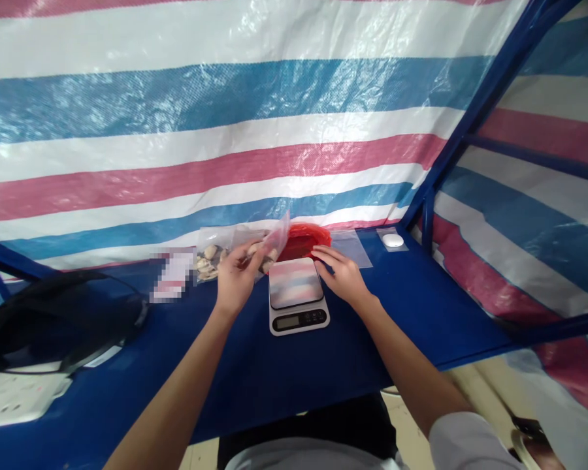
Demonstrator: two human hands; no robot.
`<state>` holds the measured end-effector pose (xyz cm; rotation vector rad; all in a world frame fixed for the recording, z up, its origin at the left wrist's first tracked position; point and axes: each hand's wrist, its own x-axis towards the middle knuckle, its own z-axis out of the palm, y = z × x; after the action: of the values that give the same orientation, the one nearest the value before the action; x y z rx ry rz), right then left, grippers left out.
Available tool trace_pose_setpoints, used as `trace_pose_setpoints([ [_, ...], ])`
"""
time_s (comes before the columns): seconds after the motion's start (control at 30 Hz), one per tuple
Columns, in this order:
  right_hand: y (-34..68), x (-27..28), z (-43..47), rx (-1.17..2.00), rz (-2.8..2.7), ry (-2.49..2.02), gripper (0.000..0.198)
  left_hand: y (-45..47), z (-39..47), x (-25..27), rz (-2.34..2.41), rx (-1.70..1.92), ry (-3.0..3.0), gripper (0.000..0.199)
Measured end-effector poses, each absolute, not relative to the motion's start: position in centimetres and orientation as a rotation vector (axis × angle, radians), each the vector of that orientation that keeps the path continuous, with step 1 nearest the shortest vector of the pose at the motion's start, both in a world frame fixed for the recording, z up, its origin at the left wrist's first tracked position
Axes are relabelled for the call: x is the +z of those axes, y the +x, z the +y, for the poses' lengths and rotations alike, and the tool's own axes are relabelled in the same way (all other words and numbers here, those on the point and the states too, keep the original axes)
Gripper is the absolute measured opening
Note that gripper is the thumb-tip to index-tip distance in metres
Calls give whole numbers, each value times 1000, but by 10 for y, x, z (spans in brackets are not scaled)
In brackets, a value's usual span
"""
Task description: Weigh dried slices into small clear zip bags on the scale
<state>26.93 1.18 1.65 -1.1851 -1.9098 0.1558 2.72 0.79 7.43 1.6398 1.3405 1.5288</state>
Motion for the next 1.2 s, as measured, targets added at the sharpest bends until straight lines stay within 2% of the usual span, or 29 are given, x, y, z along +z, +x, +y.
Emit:
trace_pose_setpoints([
  [0.3, 247, 12, 38, 745, -1456, -1032, 40, 44, -6, 42, 961, 1430, 1143, 34],
  [0.5, 246, 9, 39, 857, -1300, -976, 36, 39, -9, 39, 923, 1390, 1006, 35],
  [0.7, 246, 10, 41, 897, -1353, -1100, 30, 13, 1, 24, 1201, 1425, 1202, 40],
  [0.9, 238, 20, 45, 1018, -1395, -1164, 28, -2, 2, 39, 1555, 1445, 1901, 32],
  [1.07, 228, 41, 46, 1174, -1430, -1110, 31, 21, 7, 63, 1404, 1178, 2066, 24],
  [1.2, 225, 57, 48, 1111, -1571, -1043, 27, 36, 22, 68, 1325, 1070, 1845, 30],
])
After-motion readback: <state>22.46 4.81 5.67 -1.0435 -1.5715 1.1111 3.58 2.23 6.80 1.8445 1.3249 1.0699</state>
